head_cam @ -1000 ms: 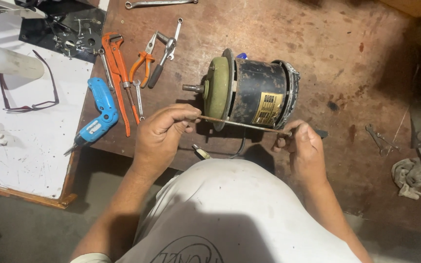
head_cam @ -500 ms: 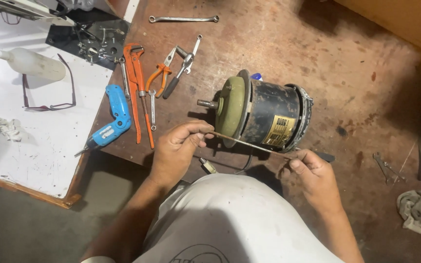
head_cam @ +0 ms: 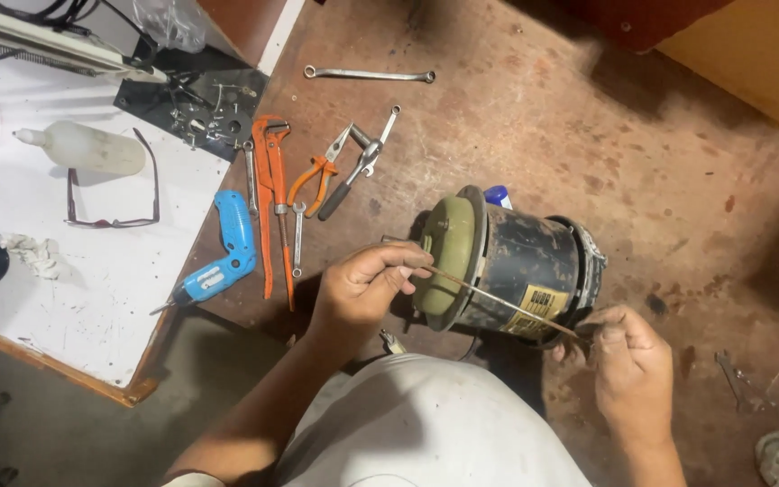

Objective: The person is disassembling a motor housing by unscrewing and removing long bolts using a socket wrench and then pulling the housing apart to reveal internal components.

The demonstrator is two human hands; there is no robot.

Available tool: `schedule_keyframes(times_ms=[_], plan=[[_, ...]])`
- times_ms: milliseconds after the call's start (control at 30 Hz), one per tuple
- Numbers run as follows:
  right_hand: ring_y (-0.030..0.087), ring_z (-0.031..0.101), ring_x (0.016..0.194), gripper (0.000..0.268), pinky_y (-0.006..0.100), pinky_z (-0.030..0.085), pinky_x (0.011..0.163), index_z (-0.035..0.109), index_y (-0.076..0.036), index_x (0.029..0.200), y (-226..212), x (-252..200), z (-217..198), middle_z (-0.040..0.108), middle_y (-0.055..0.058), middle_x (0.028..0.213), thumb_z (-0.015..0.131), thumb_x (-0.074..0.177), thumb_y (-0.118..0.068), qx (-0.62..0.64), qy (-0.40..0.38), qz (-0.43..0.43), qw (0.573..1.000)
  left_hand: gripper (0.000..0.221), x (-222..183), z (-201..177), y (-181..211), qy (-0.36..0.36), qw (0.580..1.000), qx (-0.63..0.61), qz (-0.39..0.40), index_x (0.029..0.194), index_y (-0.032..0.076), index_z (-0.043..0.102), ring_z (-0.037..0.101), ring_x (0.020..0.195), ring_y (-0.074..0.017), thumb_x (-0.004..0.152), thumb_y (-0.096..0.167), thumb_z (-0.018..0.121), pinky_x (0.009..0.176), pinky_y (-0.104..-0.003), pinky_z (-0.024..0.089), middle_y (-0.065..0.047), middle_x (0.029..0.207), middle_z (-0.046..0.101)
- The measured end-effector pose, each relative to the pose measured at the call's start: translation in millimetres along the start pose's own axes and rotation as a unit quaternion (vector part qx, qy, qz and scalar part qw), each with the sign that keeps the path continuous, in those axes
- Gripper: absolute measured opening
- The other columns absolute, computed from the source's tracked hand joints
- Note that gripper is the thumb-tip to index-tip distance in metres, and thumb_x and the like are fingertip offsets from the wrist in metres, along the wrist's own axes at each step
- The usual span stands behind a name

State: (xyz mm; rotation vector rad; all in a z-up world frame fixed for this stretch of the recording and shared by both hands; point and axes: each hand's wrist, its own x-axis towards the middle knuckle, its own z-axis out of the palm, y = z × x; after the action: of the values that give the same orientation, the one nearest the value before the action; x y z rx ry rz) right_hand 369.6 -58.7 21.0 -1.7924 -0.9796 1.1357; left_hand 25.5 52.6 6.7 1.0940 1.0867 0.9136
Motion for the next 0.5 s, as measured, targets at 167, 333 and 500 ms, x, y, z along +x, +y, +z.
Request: schedule_keyframes(times_ms=[167, 333, 500], plan=[[0.028, 0.086, 0.092, 0.019, 0.039, 0.072, 0.09, 0.068, 0.001, 0.126, -10.5, 34.5, -15.7, 0.078, 0.014, 0.097, 0.073, 0.116, -0.014, -0.004, 0.012, 0.01, 1.0, 0.026, 49.2, 14.5, 0.9, 0.032, 0.999, 0.002, -0.024, 0.122, 0.001, 0.089, 0.092, 0.103, -0.0225, 0.111, 0.005, 0.066, 0.082, -0.027, 0.072, -0.012, 0.121, 0.091], [0.008, 0.052, 0.082, 0.049, 0.03, 0.044, 0.081, 0.065, -0.011, 0.092, -2.5, 117.8, -34.7, 0.06, -0.005, 0.083, 0.064, 0.137, -0.032, -0.179, 0.07, -0.066, 0.979, 0.025, 108.6, 30.4, 1.8, -0.002, 0.999, -0.014, -0.039, 0.121, 0.001, 0.088, 0.092, 0.107, -0.0206, 0.111, 0.007, 0.065, 0.083, -0.025, 0.071, -0.011, 0.118, 0.093], [0.024, 0.076, 0.09, 0.03, 0.035, 0.066, 0.091, 0.07, -0.003, 0.138, 20.6, 227.0, -40.4, 0.075, 0.013, 0.113, 0.079, 0.114, -0.019, 0.116, -0.099, -0.016, 0.988, 0.023, 205.2, 47.6, -42.6, 0.039, 0.988, -0.038, -0.148, 0.12, 0.008, 0.088, 0.089, 0.114, -0.0194, 0.113, 0.006, 0.066, 0.082, -0.029, 0.065, -0.007, 0.121, 0.091]])
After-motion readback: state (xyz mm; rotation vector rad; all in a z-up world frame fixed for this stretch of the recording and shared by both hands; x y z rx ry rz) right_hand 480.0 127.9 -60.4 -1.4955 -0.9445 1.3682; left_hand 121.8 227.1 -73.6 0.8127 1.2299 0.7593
